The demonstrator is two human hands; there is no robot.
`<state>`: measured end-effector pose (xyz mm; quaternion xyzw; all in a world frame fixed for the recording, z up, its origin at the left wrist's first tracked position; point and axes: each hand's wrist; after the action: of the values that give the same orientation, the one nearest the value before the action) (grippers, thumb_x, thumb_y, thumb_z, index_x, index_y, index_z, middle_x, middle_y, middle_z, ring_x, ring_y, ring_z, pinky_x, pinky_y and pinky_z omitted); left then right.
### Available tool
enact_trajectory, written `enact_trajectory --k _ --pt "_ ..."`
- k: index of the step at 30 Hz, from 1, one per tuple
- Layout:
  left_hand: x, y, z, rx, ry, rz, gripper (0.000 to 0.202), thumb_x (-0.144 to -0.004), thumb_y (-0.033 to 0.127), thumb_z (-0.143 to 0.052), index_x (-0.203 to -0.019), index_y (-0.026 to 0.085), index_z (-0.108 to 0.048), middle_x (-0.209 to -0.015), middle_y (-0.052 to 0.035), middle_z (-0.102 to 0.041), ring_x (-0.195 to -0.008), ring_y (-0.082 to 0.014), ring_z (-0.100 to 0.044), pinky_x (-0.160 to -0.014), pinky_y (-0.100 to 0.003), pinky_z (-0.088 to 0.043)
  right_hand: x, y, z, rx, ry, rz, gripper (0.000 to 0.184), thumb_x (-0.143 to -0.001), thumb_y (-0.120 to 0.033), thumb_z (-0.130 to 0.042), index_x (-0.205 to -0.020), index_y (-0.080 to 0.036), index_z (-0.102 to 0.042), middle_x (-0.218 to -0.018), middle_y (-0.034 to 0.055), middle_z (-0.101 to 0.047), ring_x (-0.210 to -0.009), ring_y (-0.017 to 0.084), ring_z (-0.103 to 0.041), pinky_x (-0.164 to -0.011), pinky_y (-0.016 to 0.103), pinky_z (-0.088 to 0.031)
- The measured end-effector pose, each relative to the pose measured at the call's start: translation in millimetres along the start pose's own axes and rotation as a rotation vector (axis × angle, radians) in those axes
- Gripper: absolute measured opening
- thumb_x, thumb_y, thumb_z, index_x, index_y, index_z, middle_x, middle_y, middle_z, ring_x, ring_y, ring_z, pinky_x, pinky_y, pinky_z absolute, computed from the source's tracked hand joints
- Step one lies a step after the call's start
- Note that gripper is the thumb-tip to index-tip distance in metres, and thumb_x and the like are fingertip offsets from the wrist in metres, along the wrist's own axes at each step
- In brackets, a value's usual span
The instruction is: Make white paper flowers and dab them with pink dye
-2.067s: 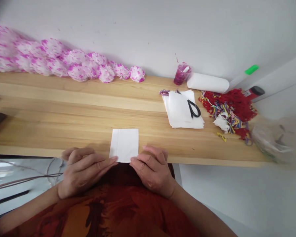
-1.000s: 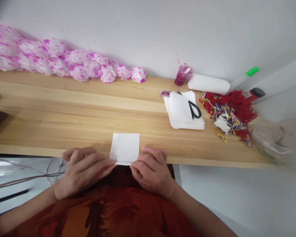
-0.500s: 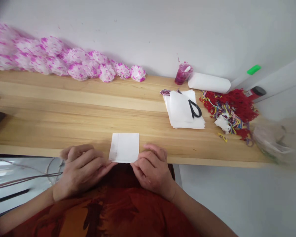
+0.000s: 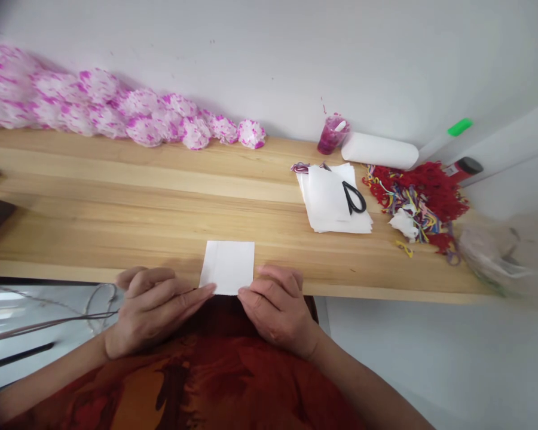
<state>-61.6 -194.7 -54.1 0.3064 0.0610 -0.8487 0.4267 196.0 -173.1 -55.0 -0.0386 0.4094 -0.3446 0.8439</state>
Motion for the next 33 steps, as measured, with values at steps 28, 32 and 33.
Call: enact_trajectory --k 28,32,33 --pt "-18.3 6.8 0.0 -0.012 0.057 0.069 0.015 -0.077 0.022 -0.078 -0.07 0.024 -0.064 -0.067 0.0047 -0.064 -0.079 -0.0177 -0.058 -0.076 -0.032 -0.042 -7.0 -2.4 0.5 0.007 -0.04 -0.07 0.017 -0.073 -0.01 -0.076 -0.074 -0.022 -0.064 -0.074 -0.0015 -0.068 -0.1 0.024 -0.063 -0.085 0.038 -0.05" --pt "-14.9 5.9 -1.1 0.036 0.074 0.107 0.011 -0.077 0.021 -0.079 -0.08 0.027 -0.071 -0.069 0.0044 -0.066 -0.08 -0.0166 -0.058 -0.076 -0.032 -0.042 -6.8 -2.0 0.4 0.007 -0.042 -0.084 0.017 -0.075 -0.011 -0.076 -0.086 -0.022 -0.069 -0.076 -0.0004 -0.07 -0.1 0.025 -0.063 -0.086 0.04 -0.052" --pt "-13.4 5.5 -1.1 0.041 0.073 0.108 0.014 -0.076 0.021 -0.079 -0.086 0.028 -0.072 -0.071 0.0041 -0.067 -0.081 -0.0168 -0.057 -0.076 -0.032 -0.042 -6.2 -1.9 0.5 0.01 -0.043 -0.083 0.019 -0.075 -0.012 -0.076 -0.089 -0.023 -0.069 -0.077 -0.0001 -0.07 -0.1 0.025 -0.063 -0.087 0.04 -0.052"
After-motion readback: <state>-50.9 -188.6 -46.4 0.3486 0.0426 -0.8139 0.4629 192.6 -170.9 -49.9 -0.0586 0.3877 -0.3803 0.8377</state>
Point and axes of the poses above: each hand's wrist, its own x-axis away from the middle knuckle, its own z-axis out of the back of the hand, y = z × x
